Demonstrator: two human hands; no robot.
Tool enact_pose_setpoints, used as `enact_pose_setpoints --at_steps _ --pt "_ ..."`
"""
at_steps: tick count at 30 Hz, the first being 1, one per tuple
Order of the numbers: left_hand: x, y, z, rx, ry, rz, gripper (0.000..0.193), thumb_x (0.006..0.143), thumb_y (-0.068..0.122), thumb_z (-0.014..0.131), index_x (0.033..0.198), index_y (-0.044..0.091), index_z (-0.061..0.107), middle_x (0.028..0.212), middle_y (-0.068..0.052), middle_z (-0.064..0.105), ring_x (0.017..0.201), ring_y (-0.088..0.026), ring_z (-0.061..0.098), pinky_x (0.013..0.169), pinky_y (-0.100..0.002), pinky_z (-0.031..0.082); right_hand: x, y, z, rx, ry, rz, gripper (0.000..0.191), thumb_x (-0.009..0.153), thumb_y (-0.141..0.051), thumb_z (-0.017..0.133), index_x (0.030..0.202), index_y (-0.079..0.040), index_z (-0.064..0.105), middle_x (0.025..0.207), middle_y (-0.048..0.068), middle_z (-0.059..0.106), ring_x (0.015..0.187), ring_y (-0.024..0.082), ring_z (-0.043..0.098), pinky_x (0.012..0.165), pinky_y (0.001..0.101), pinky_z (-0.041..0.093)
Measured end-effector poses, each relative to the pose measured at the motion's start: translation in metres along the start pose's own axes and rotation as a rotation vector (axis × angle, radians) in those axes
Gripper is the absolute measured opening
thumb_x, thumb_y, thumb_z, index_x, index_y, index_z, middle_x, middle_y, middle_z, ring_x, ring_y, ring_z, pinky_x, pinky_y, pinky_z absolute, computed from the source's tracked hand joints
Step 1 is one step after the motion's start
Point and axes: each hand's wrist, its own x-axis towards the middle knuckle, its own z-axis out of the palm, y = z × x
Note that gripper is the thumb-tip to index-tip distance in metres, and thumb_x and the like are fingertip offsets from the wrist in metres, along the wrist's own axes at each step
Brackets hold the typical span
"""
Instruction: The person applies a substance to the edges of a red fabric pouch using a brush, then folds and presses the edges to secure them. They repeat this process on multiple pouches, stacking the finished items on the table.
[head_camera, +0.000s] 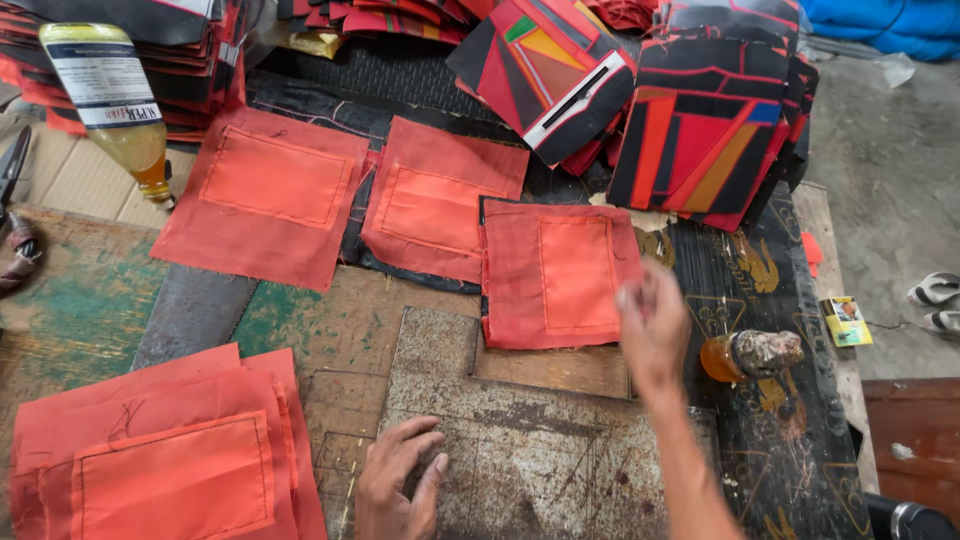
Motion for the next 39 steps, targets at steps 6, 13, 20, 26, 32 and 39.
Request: enact_pose_setpoints --at_steps 6,13,20,26,32,39 --pt "0.116 0.047 0.042 0.067 -0.388 0.251 0.049 0.084 0.008 0.074 0.13 0.001 0.057 0.104 -0.02 0.062 0.104 -0.036 0.058 0.092 -0.047 0.046 -0.101 0.003 -0.008 -0.2 0.03 -0.017 0.056 0.086 -0.002 0.07 0.139 0.0 0.052 0.112 0.015 0.066 0.093 0.021 0.067 0.081 0.0334 0.058" --pt "0.269 0.055 0.181 0.463 -0.504 0.51 0.09 0.059 0.021 0.087 0.135 -0.002 0.044 0.125 -0.021 0.053 0.123 -0.044 0.044 0.095 -0.063 0.035 -0.098 0.005 -0.014 -0.07 0.04 0.117 0.057 0.087 -0.001 0.066 0.142 -0.004 0.051 0.107 0.012 0.073 0.09 0.021 0.072 0.082 0.0347 0.058" --pt "0.289 0.067 0.195 0.648 -0.703 0.307 0.069 0.055 0.018 0.085 0.116 0.003 0.056 0.123 -0.019 0.051 0.12 -0.038 0.049 0.093 -0.059 0.041 -0.095 0.006 -0.022 -0.017 0.064 0.146 0.055 0.086 -0.002 0.065 0.14 -0.005 0.053 0.108 0.011 0.072 0.087 0.021 0.071 0.079 0.0345 0.059" --pt "0.285 0.088 0.193 0.704 -0.664 0.385 0.07 0.048 0.022 0.092 0.11 0.006 0.063 0.122 -0.017 0.052 0.116 -0.037 0.051 0.089 -0.058 0.042 -0.097 0.009 -0.025 0.008 0.08 0.144 0.054 0.086 0.0 0.065 0.139 -0.005 0.054 0.109 0.012 0.072 0.089 0.022 0.072 0.082 0.035 0.059" --pt "0.276 0.096 0.192 0.792 -0.661 0.404 0.073 0.046 0.027 0.095 0.11 0.005 0.065 0.12 -0.016 0.055 0.114 -0.034 0.053 0.089 -0.051 0.044 -0.098 0.023 -0.018 -0.113 0.012 0.062 0.052 0.086 -0.001 0.063 0.137 -0.004 0.054 0.119 0.014 0.073 0.11 0.03 0.07 0.093 0.0403 0.056" --pt "0.283 0.101 0.186 0.841 -0.703 0.379 0.073 0.048 0.025 0.093 0.108 0.003 0.06 0.115 -0.017 0.056 0.112 -0.033 0.052 0.09 -0.047 0.04 -0.102 0.038 -0.013 -0.198 -0.011 -0.04 0.046 0.088 -0.001 0.059 0.134 0.001 0.056 0.118 0.017 0.072 0.115 0.034 0.066 0.1 0.043 0.05"
